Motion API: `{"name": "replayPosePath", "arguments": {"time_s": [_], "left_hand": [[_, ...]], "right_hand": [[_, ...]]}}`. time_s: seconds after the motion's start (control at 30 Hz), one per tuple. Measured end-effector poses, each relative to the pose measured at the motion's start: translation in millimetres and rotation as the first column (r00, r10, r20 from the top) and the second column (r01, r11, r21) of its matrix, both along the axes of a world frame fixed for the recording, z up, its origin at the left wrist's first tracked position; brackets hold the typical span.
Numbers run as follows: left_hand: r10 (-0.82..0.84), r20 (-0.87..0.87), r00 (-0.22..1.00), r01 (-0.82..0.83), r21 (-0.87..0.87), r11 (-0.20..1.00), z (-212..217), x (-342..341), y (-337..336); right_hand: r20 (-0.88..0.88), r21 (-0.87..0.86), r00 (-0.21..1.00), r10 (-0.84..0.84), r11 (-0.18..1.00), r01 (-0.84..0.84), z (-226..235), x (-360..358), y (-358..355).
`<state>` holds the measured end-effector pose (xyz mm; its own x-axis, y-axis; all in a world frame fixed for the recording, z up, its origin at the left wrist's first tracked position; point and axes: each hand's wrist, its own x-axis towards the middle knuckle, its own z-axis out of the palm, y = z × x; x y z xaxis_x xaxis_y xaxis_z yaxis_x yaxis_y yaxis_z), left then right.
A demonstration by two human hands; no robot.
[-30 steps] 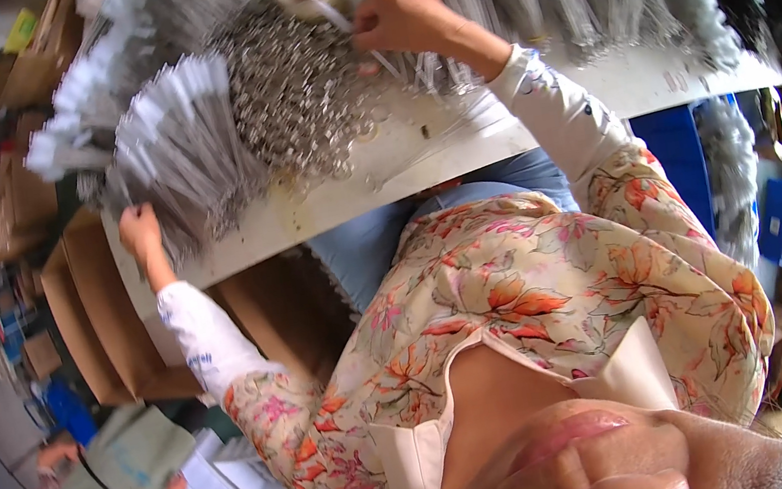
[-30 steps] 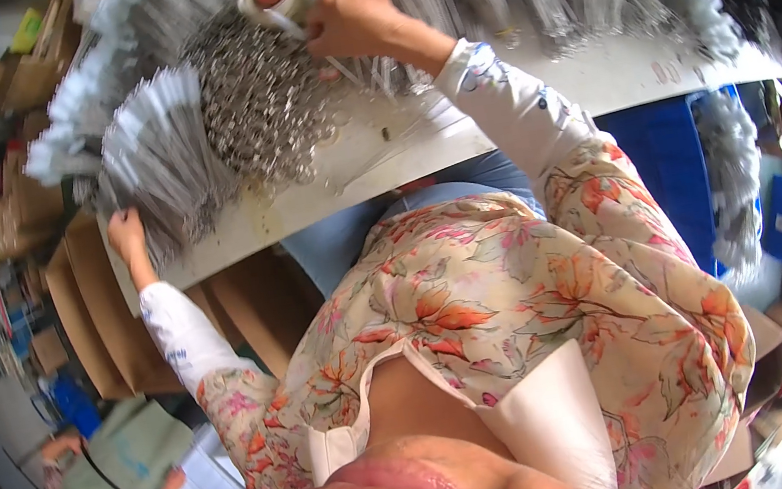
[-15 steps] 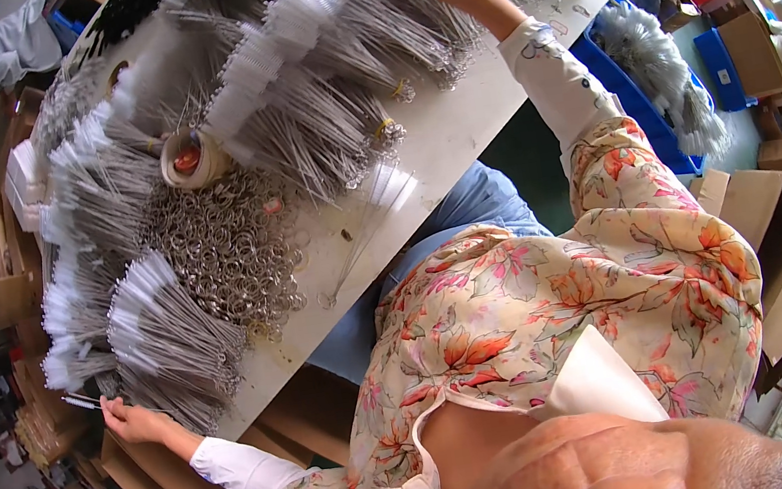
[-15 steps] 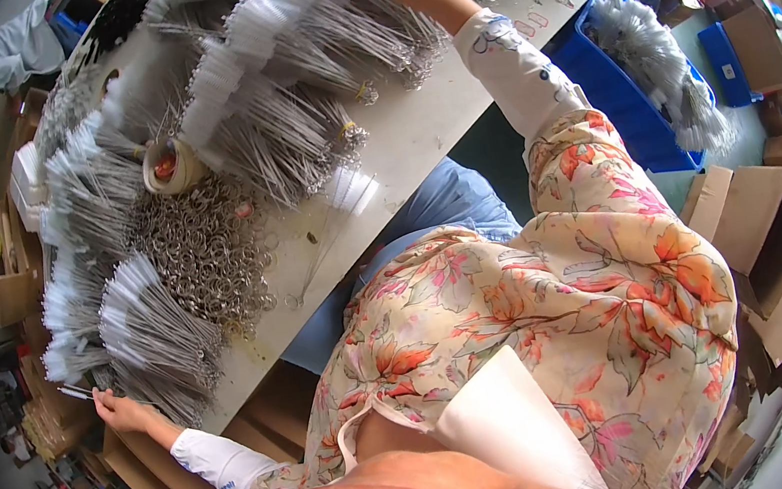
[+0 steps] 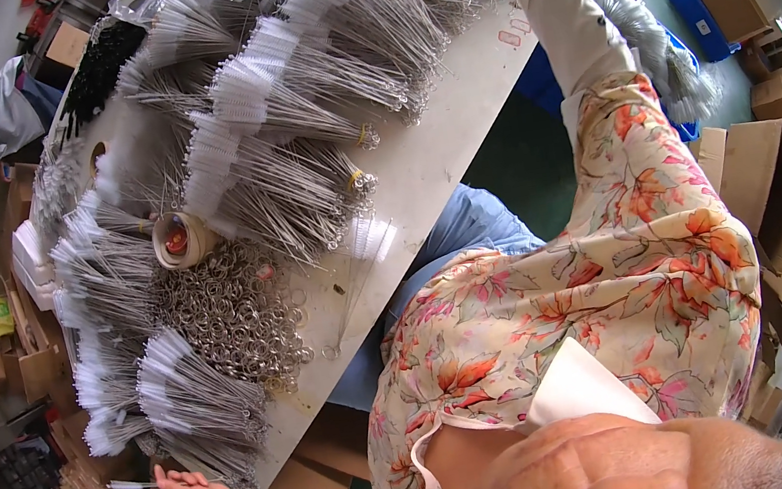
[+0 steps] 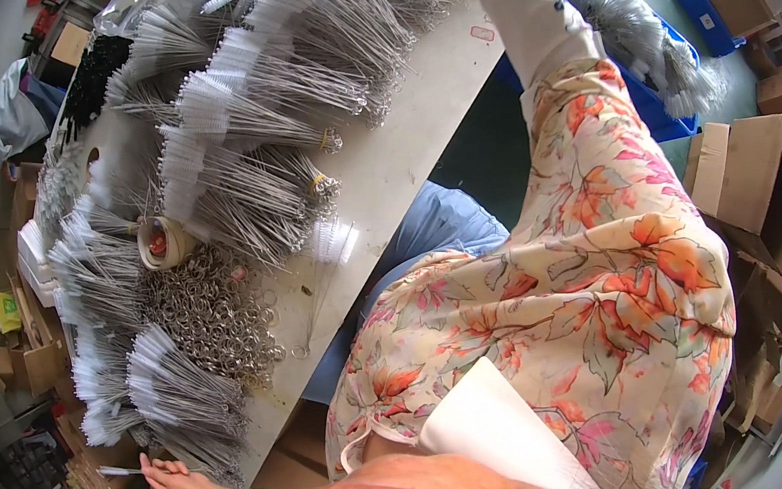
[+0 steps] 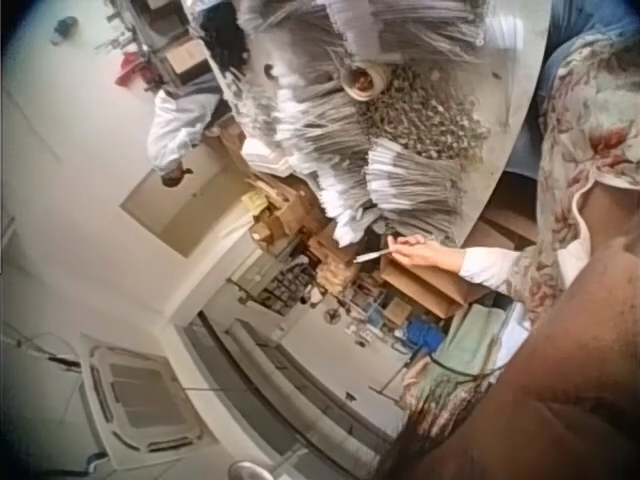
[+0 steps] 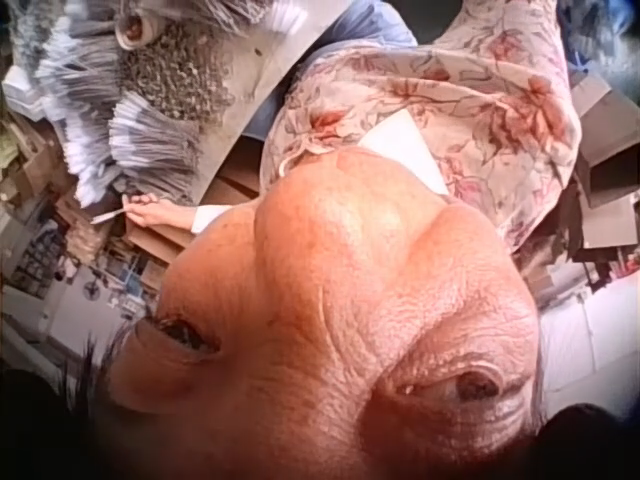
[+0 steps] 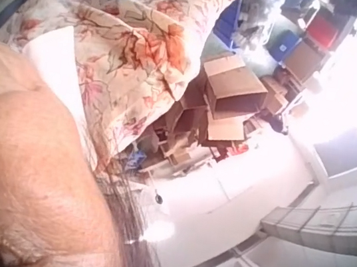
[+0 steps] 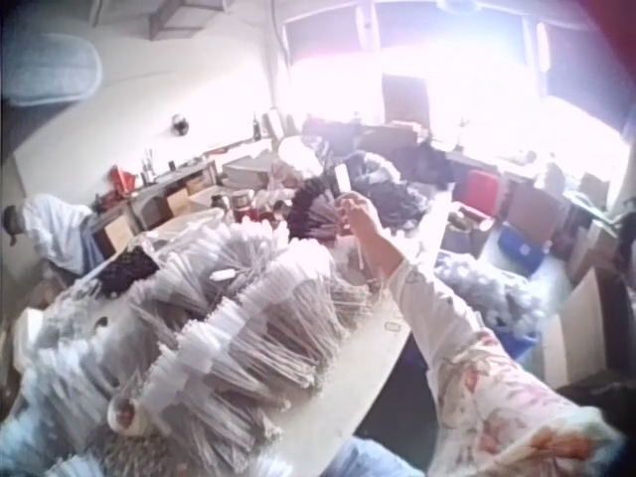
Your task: Assembling small white cleaning brushes onto metal split rings in a workshop environment.
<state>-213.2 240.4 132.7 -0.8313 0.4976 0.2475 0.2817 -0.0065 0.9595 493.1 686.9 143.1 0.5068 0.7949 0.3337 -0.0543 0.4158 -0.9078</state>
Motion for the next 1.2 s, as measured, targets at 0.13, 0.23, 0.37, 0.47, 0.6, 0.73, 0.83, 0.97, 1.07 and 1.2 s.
{"name": "replayPosePath", "arguments": {"time_s": [0.13,0.23,0.37,0.47,0.6,0.73,0.83,0.97,1.07,1.2], "left_hand": [[0.095,0.027,0.995,-0.091,-0.131,0.987,-1.8,30.4,-7.0],[0.122,0.117,0.986,-0.104,-0.148,0.983,-20.4,36.8,-11.3],[0.083,0.189,0.978,-0.052,-0.162,0.985,-22.0,45.4,-11.5],[0.044,0.197,0.979,-0.019,-0.126,0.992,-20.4,51.4,-14.5],[0.006,0.257,0.966,-0.009,0.011,1.0,-17.1,63.1,-4.3],[-0.086,0.201,0.976,0.098,-0.046,0.994,4.1,87.8,8.2],[-0.249,0.231,0.941,0.257,-0.003,0.967,28.0,143.1,43.3],[-0.598,0.064,0.799,0.596,0.05,0.801,35.3,210.3,78.2],[-0.768,-0.107,0.632,0.775,0.087,0.626,20.3,248.6,117.0],[-0.626,-0.375,0.684,0.672,-0.012,0.74,5.8,263.0,131.9]], "right_hand": [[0.541,-0.361,0.841,-0.006,0.902,0.239,-48.0,61.7,56.5],[0.812,-0.476,0.562,0.16,0.739,0.476,-91.0,34.4,29.1],[0.854,-0.521,0.378,0.358,0.575,0.632,-88.6,27.5,10.9],[0.797,-0.597,0.381,0.469,0.521,0.61,-80.3,19.9,8.7],[0.854,-0.488,0.503,0.13,0.532,0.692,-80.3,23.5,15.9],[0.826,0.116,0.484,-0.289,0.927,0.355,-3.9,-6.1,-9.7],[0.383,0.215,0.896,0.223,0.922,-0.322,39.2,-64.3,-53.2],[-0.232,0.11,0.462,0.856,0.495,-0.862,49.0,-213.2,-150.1],[-0.227,0.21,0.164,0.96,0.213,-0.954,11.5,-270.1,-190.6],[-0.12,-0.229,0.194,0.974,0.163,-0.96,15.4,-323.4,-256.4]]}}
